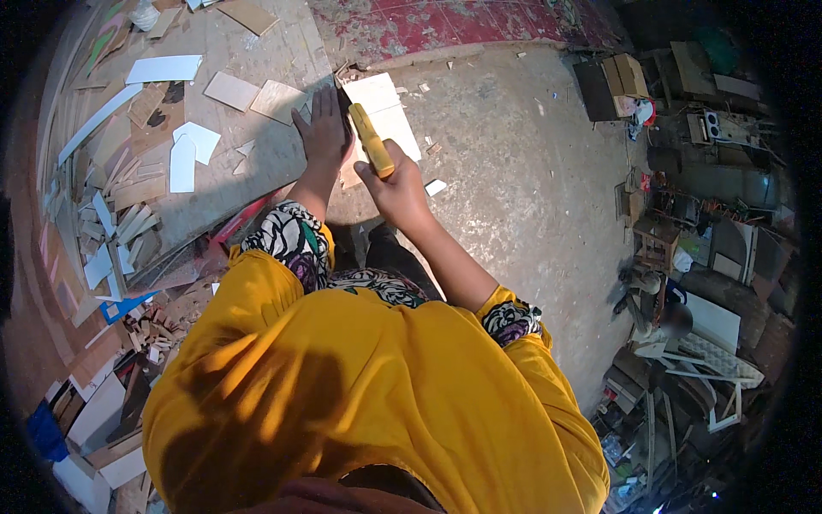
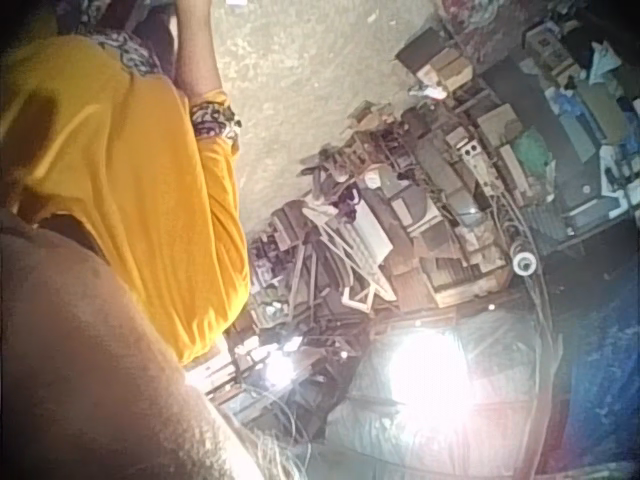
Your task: Use a handsaw to cut a small piece of wood and then examine the fit with other pieces.
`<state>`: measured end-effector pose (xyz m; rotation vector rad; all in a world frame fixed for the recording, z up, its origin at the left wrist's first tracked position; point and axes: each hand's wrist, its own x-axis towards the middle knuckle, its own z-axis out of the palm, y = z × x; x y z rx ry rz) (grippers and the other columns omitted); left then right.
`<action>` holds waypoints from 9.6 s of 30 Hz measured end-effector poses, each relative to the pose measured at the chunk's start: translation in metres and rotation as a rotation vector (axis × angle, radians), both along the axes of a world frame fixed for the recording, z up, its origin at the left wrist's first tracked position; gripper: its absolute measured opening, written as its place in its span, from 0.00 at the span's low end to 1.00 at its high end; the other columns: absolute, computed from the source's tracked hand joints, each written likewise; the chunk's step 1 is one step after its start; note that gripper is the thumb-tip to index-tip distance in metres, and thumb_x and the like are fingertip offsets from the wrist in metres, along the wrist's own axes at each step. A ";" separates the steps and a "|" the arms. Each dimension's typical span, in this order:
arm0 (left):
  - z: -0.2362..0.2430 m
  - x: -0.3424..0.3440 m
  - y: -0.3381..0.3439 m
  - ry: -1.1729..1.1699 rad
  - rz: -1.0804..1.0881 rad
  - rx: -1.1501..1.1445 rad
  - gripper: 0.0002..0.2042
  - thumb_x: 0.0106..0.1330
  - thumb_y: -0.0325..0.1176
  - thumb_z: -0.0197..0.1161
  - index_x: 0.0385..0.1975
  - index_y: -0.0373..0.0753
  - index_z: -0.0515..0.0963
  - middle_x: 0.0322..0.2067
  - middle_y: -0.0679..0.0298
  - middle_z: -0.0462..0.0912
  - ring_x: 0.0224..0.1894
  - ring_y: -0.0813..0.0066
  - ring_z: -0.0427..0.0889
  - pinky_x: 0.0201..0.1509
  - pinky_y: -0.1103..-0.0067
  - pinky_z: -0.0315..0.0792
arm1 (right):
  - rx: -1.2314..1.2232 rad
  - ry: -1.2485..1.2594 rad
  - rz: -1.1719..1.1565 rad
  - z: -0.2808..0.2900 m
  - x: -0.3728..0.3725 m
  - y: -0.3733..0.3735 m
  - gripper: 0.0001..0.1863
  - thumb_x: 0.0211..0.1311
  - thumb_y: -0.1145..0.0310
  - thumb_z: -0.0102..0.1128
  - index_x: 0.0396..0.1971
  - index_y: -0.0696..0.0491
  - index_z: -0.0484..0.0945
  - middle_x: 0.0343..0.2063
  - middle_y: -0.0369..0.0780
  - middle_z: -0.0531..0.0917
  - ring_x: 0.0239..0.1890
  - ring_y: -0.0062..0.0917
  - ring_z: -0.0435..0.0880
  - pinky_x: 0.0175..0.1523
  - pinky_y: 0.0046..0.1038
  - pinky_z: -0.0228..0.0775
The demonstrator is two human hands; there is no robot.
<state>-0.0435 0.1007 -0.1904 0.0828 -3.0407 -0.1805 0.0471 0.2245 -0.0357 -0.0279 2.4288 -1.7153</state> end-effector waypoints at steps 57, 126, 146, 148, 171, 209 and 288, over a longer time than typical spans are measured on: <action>0.013 0.012 -0.001 0.081 -0.097 0.142 0.28 0.61 0.38 0.48 0.62 0.37 0.57 0.65 0.59 0.55 0.68 0.66 0.51 0.65 0.49 0.42 | -0.041 -0.248 0.011 0.061 -0.032 0.016 0.10 0.57 0.68 0.59 0.32 0.58 0.73 0.21 0.32 0.74 0.21 0.13 0.70 0.26 0.18 0.63; 0.113 0.093 -0.067 -0.258 0.160 1.825 0.16 0.62 0.31 0.57 0.47 0.33 0.69 0.41 0.61 0.78 0.40 0.70 0.80 0.39 0.75 0.76 | -0.480 -0.291 0.171 -0.038 -0.069 0.059 0.11 0.51 0.71 0.64 0.34 0.51 0.74 0.26 0.31 0.77 0.29 0.15 0.76 0.35 0.20 0.69; 0.120 0.137 -0.245 0.567 0.755 1.715 0.15 0.66 0.36 0.52 0.50 0.39 0.66 0.44 0.60 0.75 0.43 0.67 0.76 0.41 0.71 0.70 | 0.537 0.617 0.404 -0.075 -0.181 -0.098 0.13 0.47 0.66 0.61 0.35 0.51 0.80 0.31 0.43 0.81 0.32 0.37 0.81 0.37 0.32 0.72; 0.135 0.130 -0.231 0.590 0.805 1.702 0.15 0.66 0.35 0.52 0.50 0.39 0.66 0.44 0.61 0.75 0.42 0.68 0.76 0.40 0.72 0.70 | 0.640 0.811 0.644 -0.096 -0.202 -0.124 0.12 0.47 0.64 0.58 0.33 0.51 0.79 0.30 0.43 0.80 0.35 0.36 0.81 0.40 0.34 0.72; 0.103 0.027 -0.251 0.941 0.959 2.044 0.13 0.64 0.36 0.47 0.43 0.36 0.69 0.35 0.61 0.79 0.32 0.70 0.77 0.30 0.76 0.67 | -0.185 0.020 1.207 0.032 -0.350 -0.158 0.21 0.46 0.81 0.63 0.45 0.59 0.73 0.29 0.36 0.75 0.32 0.19 0.76 0.38 0.24 0.73; 0.104 -0.009 -0.232 0.579 0.982 0.930 0.22 0.61 0.34 0.52 0.53 0.28 0.67 0.51 0.51 0.72 0.53 0.64 0.71 0.57 0.76 0.62 | 0.312 0.070 0.693 -0.094 -0.359 -0.139 0.21 0.39 0.69 0.69 0.36 0.55 0.73 0.30 0.38 0.79 0.34 0.28 0.78 0.42 0.28 0.70; 0.161 -0.076 0.221 -0.167 -0.507 2.048 0.13 0.61 0.22 0.49 0.46 0.31 0.69 0.40 0.59 0.77 0.41 0.72 0.78 0.47 0.77 0.72 | -0.557 0.149 -0.053 0.004 -0.157 0.268 0.14 0.58 0.75 0.57 0.45 0.54 0.75 0.34 0.37 0.81 0.36 0.20 0.79 0.44 0.23 0.71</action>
